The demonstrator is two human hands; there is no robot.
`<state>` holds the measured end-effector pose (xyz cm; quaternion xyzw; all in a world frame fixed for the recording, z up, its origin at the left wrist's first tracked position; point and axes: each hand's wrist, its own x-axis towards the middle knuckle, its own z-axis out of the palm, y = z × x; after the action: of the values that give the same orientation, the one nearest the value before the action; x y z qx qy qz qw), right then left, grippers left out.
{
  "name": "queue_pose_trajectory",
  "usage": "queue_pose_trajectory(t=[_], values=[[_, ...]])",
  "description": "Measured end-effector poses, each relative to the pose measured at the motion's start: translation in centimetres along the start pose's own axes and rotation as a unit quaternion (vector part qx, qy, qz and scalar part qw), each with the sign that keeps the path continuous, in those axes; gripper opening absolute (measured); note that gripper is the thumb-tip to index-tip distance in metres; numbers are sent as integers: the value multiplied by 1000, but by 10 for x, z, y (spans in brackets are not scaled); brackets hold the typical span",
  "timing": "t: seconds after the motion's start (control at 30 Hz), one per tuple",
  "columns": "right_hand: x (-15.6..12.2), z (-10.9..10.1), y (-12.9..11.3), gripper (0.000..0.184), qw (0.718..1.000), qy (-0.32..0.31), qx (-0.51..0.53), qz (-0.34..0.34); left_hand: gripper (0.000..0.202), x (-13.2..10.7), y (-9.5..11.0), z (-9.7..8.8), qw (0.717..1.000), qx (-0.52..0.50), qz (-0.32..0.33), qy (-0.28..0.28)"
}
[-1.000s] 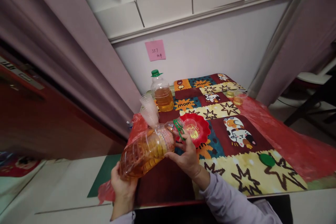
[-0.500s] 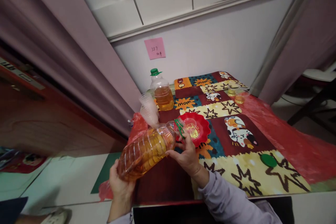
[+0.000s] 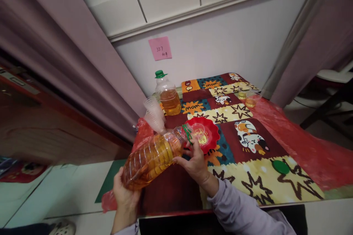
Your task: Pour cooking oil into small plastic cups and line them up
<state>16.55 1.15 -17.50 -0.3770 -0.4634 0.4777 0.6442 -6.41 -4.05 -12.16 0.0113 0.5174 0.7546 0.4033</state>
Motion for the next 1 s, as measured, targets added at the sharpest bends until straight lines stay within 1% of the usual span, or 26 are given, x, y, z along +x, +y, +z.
queue_pose_trajectory(t=[0.13,0.27,0.4,0.57,0.77,0.87,1.0], values=[[1,0,-1,75,1000,13,-19,0,23,4,-1,0,1000,7,0,-4],[0,-2,1,73,999,5,-34,-7,21,6,-2,-2,1000,12,5,-7],[0,-2,3,73,1000,-1,-19,-9,19,7,-2,-2,1000,16,6,-11],[0,-2,3,70,1000,1,0,-3,19,3,-2,3,1000,16,8,-6],[0,-3,3,72,1000,6,8,-1,20,-3,1,11,1000,18,3,0],[0,-2,4,67,1000,10,6,4,22,-5,2,14,1000,16,5,4],[0,-2,5,67,1000,11,1,14,23,-7,2,17,1000,15,2,4]])
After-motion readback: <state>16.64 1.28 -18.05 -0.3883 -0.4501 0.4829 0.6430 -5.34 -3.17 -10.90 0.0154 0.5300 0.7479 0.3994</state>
